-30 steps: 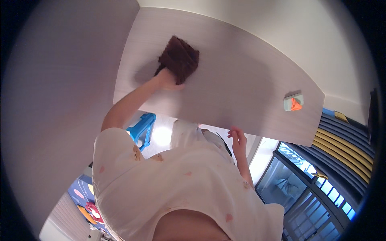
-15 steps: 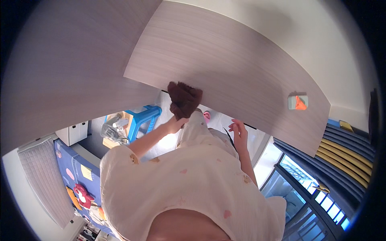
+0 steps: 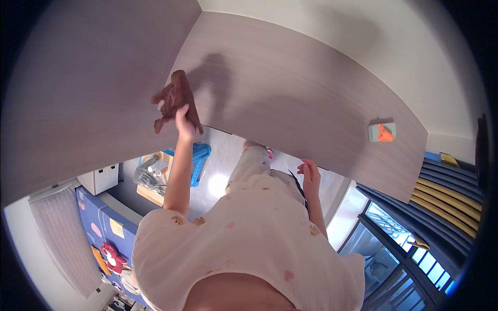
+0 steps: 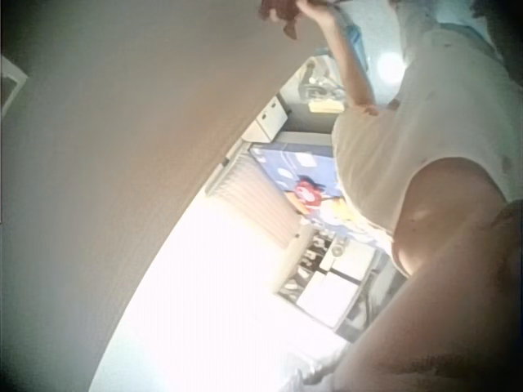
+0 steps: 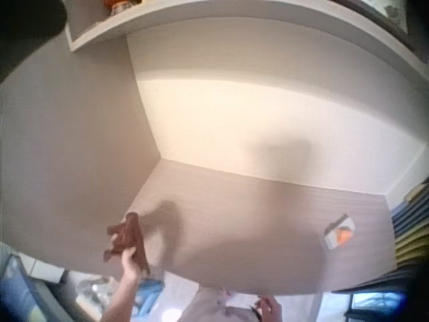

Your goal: The person wipes the top of a wooden desk and the interior corners of a built-in wall unit with a cloth.

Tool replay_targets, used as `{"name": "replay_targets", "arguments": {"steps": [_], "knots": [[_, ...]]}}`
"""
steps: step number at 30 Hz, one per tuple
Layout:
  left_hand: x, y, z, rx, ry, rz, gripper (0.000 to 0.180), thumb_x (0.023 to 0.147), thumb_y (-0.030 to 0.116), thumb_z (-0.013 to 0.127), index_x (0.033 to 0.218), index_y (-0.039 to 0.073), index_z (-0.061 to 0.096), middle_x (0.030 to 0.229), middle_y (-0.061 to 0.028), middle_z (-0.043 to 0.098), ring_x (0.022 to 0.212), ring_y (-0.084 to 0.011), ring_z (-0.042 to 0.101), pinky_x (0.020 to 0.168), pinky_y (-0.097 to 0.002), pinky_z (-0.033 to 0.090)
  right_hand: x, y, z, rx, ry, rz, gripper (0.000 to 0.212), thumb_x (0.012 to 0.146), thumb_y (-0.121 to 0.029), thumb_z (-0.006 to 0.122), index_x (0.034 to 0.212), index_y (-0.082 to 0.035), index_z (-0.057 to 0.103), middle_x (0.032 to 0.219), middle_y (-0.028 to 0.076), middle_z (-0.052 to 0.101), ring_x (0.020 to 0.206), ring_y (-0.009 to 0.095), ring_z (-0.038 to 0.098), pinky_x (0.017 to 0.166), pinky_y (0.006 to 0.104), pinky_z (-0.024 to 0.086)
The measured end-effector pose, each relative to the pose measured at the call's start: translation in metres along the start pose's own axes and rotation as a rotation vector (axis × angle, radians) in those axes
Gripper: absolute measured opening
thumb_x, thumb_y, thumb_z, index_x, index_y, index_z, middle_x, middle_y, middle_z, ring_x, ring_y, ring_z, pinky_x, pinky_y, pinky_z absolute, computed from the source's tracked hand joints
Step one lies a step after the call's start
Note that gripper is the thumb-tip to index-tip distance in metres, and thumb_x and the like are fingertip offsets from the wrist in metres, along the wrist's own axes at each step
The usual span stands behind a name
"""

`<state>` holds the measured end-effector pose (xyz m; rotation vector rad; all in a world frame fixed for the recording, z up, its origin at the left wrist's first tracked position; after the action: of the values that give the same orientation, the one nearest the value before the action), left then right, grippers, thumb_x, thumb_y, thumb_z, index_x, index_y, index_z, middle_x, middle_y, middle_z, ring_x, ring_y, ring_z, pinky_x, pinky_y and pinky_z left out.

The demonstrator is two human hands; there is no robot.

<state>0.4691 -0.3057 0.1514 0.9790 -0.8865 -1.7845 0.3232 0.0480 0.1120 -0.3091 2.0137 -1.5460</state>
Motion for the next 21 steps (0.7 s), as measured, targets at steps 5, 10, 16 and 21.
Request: {"name": "replay_targets", "arguments": {"steps": [5, 10, 16, 21], "knots": [[0.118, -0.073, 0.044, 0.793, -0.096, -0.136, 0.055, 0.068, 0.042, 0.034, 0.091, -0.006, 0.046, 0.097, -0.0169, 0.045, 0.093, -0.0234, 0.04, 0.08, -0.0291, 0.027, 0.012, 0.004, -0.009, -0.004, 0.099, 0.026, 0.017, 0.078, -0.009, 0.036, 0.09, 0.0, 0.045, 0.069, 0.006, 0.048, 0.063, 0.011, 0.047, 0.057, 0.022, 0.04], [0.145, -0.115, 0.144, 1.417, -0.25, -0.281, 0.069, 0.068, 0.05, 0.018, 0.097, -0.007, 0.043, 0.102, -0.024, 0.039, 0.101, -0.03, 0.035, 0.085, -0.0319, 0.024, 0.014, 0.0, -0.027, 0.141, 0.276, 0.133, 0.019, 0.078, -0.011, 0.036, 0.091, -0.002, 0.046, 0.068, 0.004, 0.048, 0.061, 0.01, 0.046, 0.056, 0.0211, 0.04], [0.159, -0.164, 0.214, 1.664, -0.693, 0.063, 0.062, 0.069, 0.044, 0.023, 0.109, -0.002, 0.031, 0.115, -0.0202, 0.026, 0.11, -0.0269, 0.021, 0.091, -0.0312, 0.014, 0.005, 0.005, -0.032, 0.125, 0.449, 0.208, 0.018, 0.078, -0.012, 0.037, 0.089, -0.002, 0.047, 0.068, 0.004, 0.049, 0.06, 0.01, 0.047, 0.055, 0.0208, 0.039], [0.146, -0.169, 0.238, 1.827, -0.923, 0.488, 0.062, 0.07, 0.042, 0.025, 0.118, 0.004, 0.013, 0.124, -0.0127, 0.006, 0.114, -0.0272, 0.001, 0.093, -0.0373, -0.002, 0.007, 0.01, -0.015, 0.151, 0.465, 0.301, 0.017, 0.078, -0.013, 0.037, 0.087, -0.002, 0.047, 0.066, 0.004, 0.049, 0.059, 0.01, 0.047, 0.056, 0.021, 0.039]]}}
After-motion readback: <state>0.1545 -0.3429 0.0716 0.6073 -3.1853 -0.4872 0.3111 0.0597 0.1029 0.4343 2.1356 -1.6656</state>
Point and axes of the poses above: each hand's wrist, its own x-axis towards the middle knuckle, its own z-axis out of the palm, y = z × x, the point moved 8 cm from there along x, towards the middle knuckle
